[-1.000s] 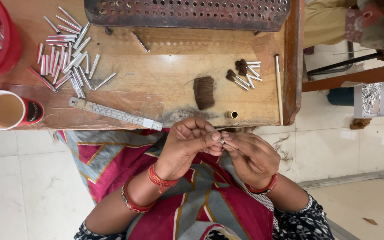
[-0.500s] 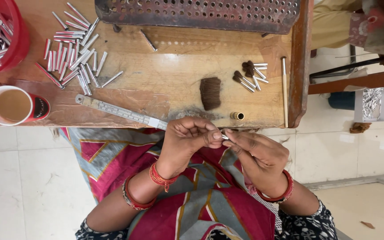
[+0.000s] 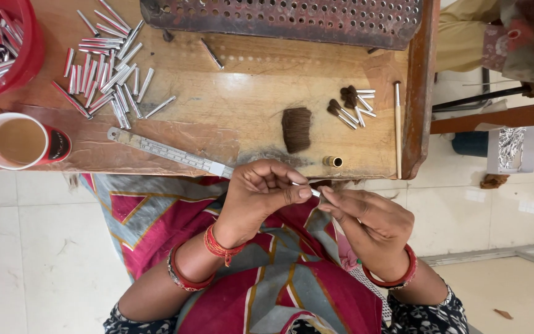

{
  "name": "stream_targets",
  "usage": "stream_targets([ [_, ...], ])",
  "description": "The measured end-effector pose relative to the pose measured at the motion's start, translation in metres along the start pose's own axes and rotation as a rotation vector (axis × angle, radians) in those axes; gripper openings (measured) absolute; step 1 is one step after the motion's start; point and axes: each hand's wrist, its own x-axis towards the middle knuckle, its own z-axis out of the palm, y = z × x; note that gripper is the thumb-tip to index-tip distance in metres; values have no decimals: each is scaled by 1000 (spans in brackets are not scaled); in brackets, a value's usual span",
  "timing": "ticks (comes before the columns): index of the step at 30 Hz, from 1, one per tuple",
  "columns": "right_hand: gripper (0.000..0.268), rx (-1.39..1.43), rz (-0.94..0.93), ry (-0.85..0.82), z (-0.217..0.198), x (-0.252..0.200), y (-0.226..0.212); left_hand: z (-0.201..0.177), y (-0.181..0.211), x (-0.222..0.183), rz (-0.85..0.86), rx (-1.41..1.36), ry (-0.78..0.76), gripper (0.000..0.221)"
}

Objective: Assembling small brushes by inserting hair bundles into metal tubes.

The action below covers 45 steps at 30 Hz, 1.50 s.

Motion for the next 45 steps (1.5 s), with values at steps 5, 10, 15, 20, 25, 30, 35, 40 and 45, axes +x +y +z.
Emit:
stream_targets([
  [5,33,-146,-90,20,0,5,-8,-1,-4,-1,-66,7,-2,14],
  [10,33,-234,-126,29,2,4,-7,0,-6,-1,-96,7,-9,11],
  [15,45,-268,-280,140,4,-1,2,3,1,-1,-132,-95,16,16],
  [20,51,-390,-290,139,18,-13,21,1,-2,-2,-149,-131,20,14],
  [25,54,-353,-281,189,25,-20,31,2,-3,-3,-181,-169,28,13],
  [30,51,-296,-299,227,26,-14,28,0,-6,-2,-175,-122,56,12],
  [35,28,-373,-403,223,25,6,10,10,-1,-3,-162,-86,28,18],
  [40,30,-264,-347,219,17,18,15,1,-7,1,-146,-115,57,17],
  [45,28,-766,-108,351,-17,57,37,8,20,6,-27,-6,105,10],
])
